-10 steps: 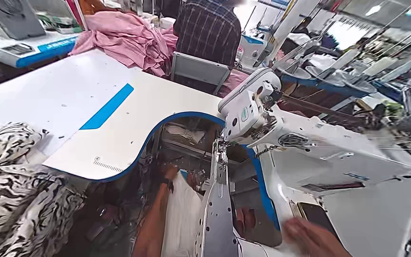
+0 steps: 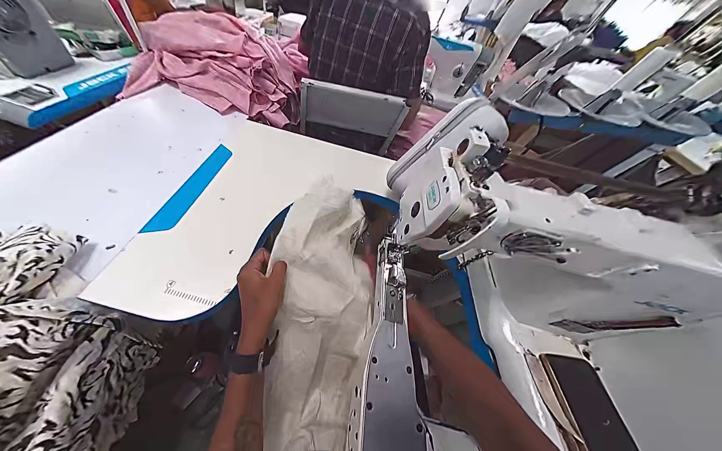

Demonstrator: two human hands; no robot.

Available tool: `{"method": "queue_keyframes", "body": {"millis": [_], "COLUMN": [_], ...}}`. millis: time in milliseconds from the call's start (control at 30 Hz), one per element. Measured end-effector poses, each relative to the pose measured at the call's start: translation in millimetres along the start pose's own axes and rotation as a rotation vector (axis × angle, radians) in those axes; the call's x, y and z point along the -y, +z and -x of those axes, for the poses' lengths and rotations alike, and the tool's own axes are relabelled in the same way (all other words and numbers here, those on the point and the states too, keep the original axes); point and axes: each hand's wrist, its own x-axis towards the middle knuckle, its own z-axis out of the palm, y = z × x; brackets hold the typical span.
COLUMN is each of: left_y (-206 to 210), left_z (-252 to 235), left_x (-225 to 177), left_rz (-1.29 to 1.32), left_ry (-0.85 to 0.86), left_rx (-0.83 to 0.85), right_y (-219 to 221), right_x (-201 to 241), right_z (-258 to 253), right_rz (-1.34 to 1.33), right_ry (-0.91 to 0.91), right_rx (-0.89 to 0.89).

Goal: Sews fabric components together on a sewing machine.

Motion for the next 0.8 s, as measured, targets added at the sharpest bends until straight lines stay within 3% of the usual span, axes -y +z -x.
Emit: {"method": "queue_keyframes", "body": {"millis": [67, 100, 167, 233, 300, 333, 400, 433, 500, 567, 600, 633, 733, 800], "left_y": [0, 3, 5, 3, 11, 20, 42, 48, 48, 46, 47, 50, 86, 112], "left_z": [22, 35, 69, 85, 81, 75, 63, 64, 78, 92, 94, 90, 77, 79], "left_x": [15, 19, 32, 60, 81, 75, 31, 3, -46, -57, -50, -44, -26, -19], "left_rz": [-0.322, -0.422, -0.586, -0.716, -0.726, -0.647, -0.299, -0.087, 0.279, 0.465, 0.472, 0.382, -0.141, -0.248], "left_ry": [-0.102, -0.152, -0.355, -0.515, -0.485, -0.421, -0.236, -0.19, -0.304, -0.481, -0.482, -0.388, 0.098, 0.253], "left_rx": [-0.035, 0.028, 0.321, 0.755, 1.031, 1.047, 0.913, 0.874, 1.011, 1.178, 1.179, 1.077, 0.629, 0.534], "right_y": [-43, -64, -93, -107, -119, -118, -93, -74, -51, -53, -56, -56, -46, -47], "right_x": [17, 22, 18, 12, 17, 28, 54, 59, 55, 38, 32, 30, 29, 31], "right_z": [16, 21, 62, 117, 141, 149, 158, 169, 195, 201, 199, 195, 191, 193], "right_rz": [0.419, 0.733, 1.178, 1.348, 1.243, 1.07, 0.71, 0.599, 0.608, 0.769, 0.808, 0.817, 0.796, 0.786], "right_ry": [0.184, 0.208, 0.365, 0.566, 0.541, 0.41, 0.044, -0.147, -0.547, -0.862, -0.92, -0.938, -0.942, -0.783], "right_rx": [0.021, 0.127, 0.411, 0.593, 0.509, 0.335, -0.01, -0.081, -0.126, -0.177, -0.175, -0.168, -0.155, -0.152]}}
